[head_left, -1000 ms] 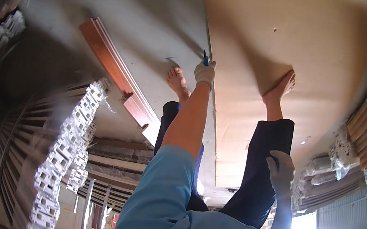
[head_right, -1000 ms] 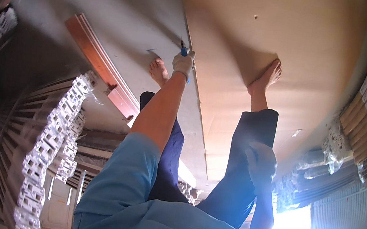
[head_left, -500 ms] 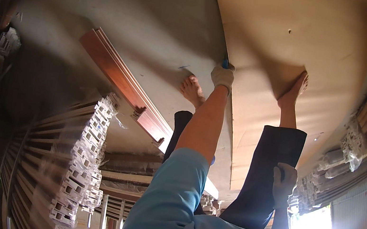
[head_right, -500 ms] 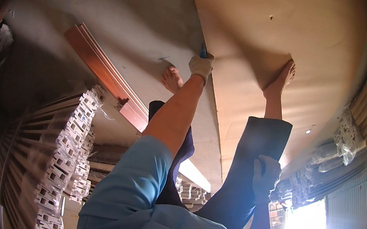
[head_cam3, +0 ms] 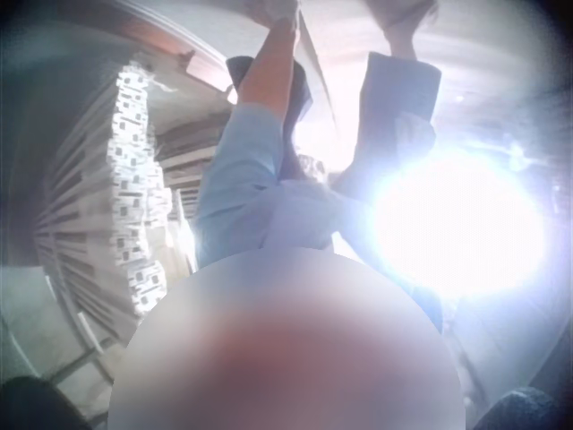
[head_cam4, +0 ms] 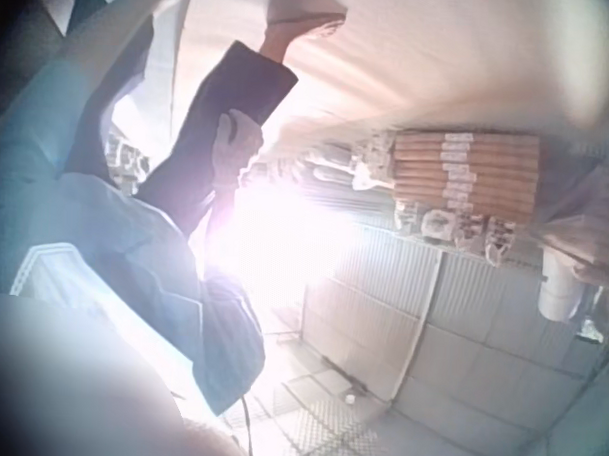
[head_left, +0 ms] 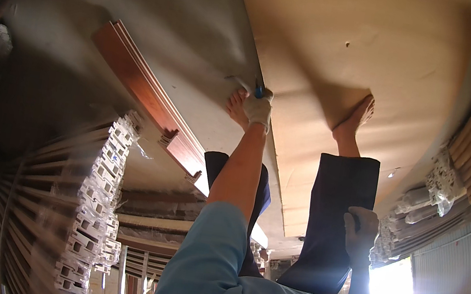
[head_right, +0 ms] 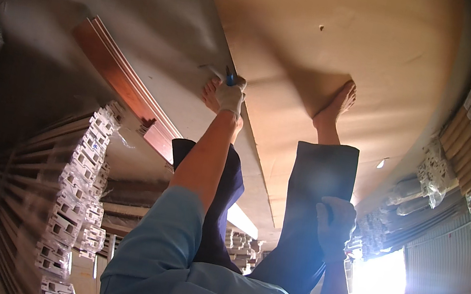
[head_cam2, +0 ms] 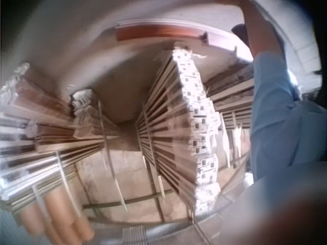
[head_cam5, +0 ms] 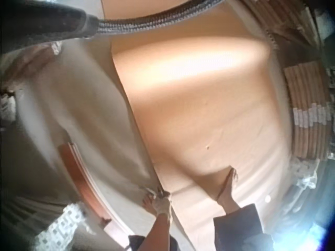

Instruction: The person cuts a large piece of cardboard using a utility knife and a metal straightedge. They position the board, mark it, and make straight cuts along the edge, then remove the cut piece and set it aside.

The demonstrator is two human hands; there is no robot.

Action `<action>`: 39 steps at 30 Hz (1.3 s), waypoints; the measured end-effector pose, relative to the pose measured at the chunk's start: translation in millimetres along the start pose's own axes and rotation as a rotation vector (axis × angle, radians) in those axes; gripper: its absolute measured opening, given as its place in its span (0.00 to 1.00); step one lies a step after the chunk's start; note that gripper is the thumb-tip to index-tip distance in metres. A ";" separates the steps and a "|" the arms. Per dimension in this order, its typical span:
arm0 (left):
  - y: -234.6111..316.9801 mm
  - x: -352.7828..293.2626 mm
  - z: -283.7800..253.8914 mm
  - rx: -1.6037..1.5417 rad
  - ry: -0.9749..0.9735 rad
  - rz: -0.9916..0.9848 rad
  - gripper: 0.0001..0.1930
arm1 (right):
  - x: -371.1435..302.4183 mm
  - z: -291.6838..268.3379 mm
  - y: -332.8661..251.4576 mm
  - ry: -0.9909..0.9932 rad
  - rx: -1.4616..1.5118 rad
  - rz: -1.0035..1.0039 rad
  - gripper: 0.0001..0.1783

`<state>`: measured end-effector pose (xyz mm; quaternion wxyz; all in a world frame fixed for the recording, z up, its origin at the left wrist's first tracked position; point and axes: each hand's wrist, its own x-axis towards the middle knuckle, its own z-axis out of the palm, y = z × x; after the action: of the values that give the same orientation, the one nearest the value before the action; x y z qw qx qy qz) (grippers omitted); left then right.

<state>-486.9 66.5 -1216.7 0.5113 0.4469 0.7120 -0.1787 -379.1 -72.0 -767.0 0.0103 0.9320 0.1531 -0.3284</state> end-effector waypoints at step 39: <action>131.4 -135.2 94.9 -0.510 -0.064 -0.279 0.08 | 54.8 -111.6 143.8 -0.028 0.162 0.057 0.12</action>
<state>-314.8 8.1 -1109.2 0.5997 0.1958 0.7721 -0.0766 -228.7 -180.4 -725.0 -0.0538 0.9291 0.0992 -0.3522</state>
